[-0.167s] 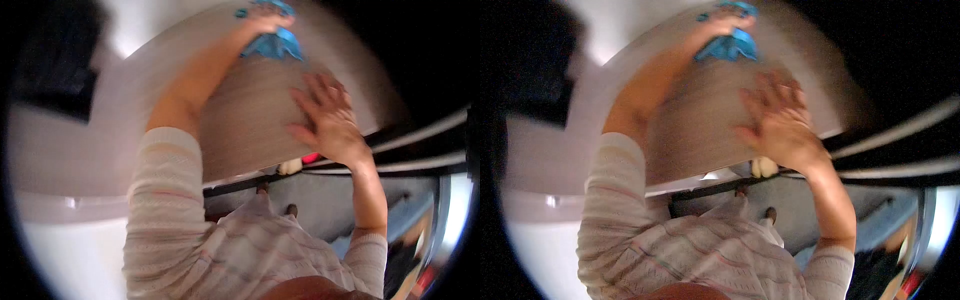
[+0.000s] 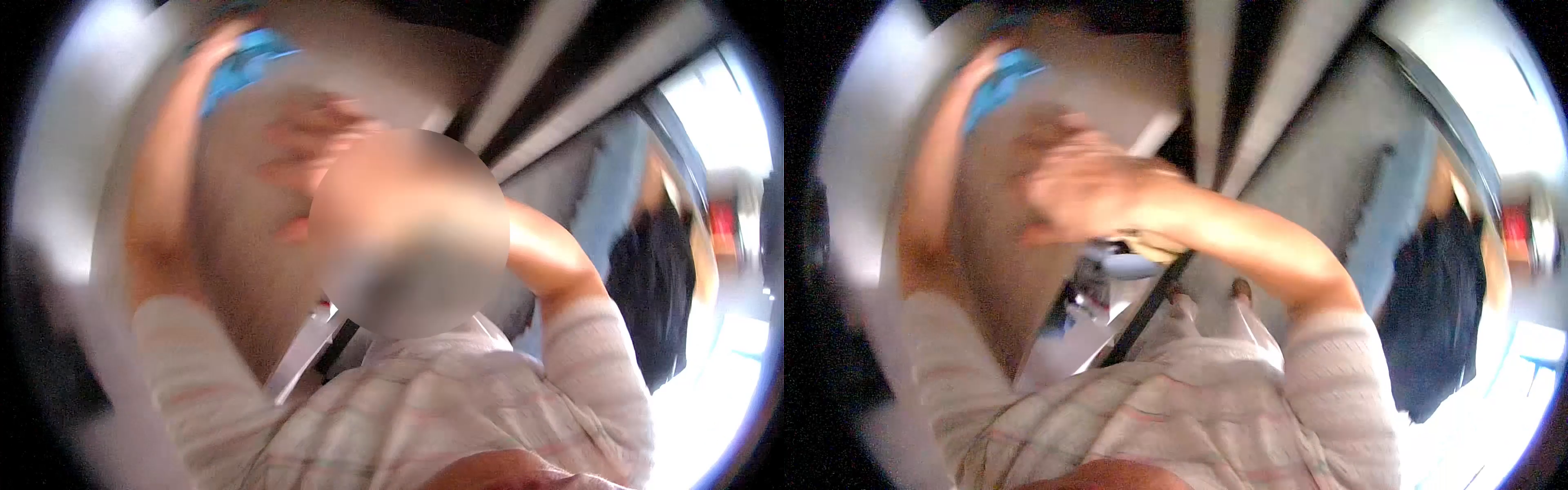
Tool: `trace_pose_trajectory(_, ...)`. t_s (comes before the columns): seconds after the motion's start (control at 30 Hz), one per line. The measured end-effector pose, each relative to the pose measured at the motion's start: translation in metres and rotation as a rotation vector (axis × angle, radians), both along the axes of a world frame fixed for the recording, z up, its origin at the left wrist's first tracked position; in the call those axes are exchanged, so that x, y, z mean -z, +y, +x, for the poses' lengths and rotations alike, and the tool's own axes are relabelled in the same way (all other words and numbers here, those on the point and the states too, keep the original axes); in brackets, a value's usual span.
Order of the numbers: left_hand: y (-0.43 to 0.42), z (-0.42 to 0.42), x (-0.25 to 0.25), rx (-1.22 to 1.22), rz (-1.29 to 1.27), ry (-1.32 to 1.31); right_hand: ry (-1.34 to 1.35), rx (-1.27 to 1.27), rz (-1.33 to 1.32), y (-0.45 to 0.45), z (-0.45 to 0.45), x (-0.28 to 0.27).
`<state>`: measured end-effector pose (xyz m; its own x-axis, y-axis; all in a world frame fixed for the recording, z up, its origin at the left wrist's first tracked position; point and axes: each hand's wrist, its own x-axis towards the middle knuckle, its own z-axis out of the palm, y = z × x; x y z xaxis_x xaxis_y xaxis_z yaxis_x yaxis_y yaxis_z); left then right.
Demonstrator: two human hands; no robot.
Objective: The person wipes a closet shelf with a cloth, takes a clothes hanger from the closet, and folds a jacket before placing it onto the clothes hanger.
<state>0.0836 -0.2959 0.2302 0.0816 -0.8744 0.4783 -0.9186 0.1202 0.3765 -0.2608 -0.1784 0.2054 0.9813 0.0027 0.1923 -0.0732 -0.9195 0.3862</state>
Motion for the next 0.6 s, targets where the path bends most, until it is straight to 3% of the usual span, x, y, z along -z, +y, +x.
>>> trace_pose_trajectory(0.07,0.041,0.022,-0.144,0.064,0.116,-0.539,-0.688,-0.056,0.409,0.119,0.083,0.004)
trace_pose_trajectory(0.1,0.042,-0.001,-0.076,0.229,0.389,-1.340,-0.910,0.082,0.873,0.179,0.087,0.008)
trace_pose_trajectory(0.17,0.108,-0.093,0.005,0.195,0.493,-0.811,-0.958,0.116,0.963,0.183,0.030,0.035)
trace_pose_trajectory(0.23,0.164,-0.193,0.030,0.176,0.381,-0.618,-1.112,-0.045,0.934,0.163,-0.032,0.063)
trace_pose_trajectory(0.27,0.121,-0.207,0.162,0.391,0.382,-0.482,-1.022,0.135,0.983,0.124,-0.050,0.138)
trace_pose_trajectory(0.33,0.125,-0.186,0.151,0.547,0.269,-0.518,-1.127,0.049,0.955,0.127,-0.031,0.133)
trace_pose_trajectory(0.4,0.164,-0.229,0.155,0.611,0.251,-0.432,-0.998,0.009,0.985,0.147,-0.086,0.156)
trace_pose_trajectory(0.47,0.198,-0.310,0.172,0.710,0.194,-0.232,-0.836,0.068,1.102,0.170,-0.199,0.194)
trace_pose_trajectory(0.53,0.229,-0.380,0.170,0.674,0.143,-0.209,-0.780,0.234,1.142,0.184,-0.301,0.229)
trace_pose_trajectory(0.6,0.270,-0.432,0.169,0.611,0.430,0.315,-0.676,0.514,1.488,0.200,-0.383,0.249)
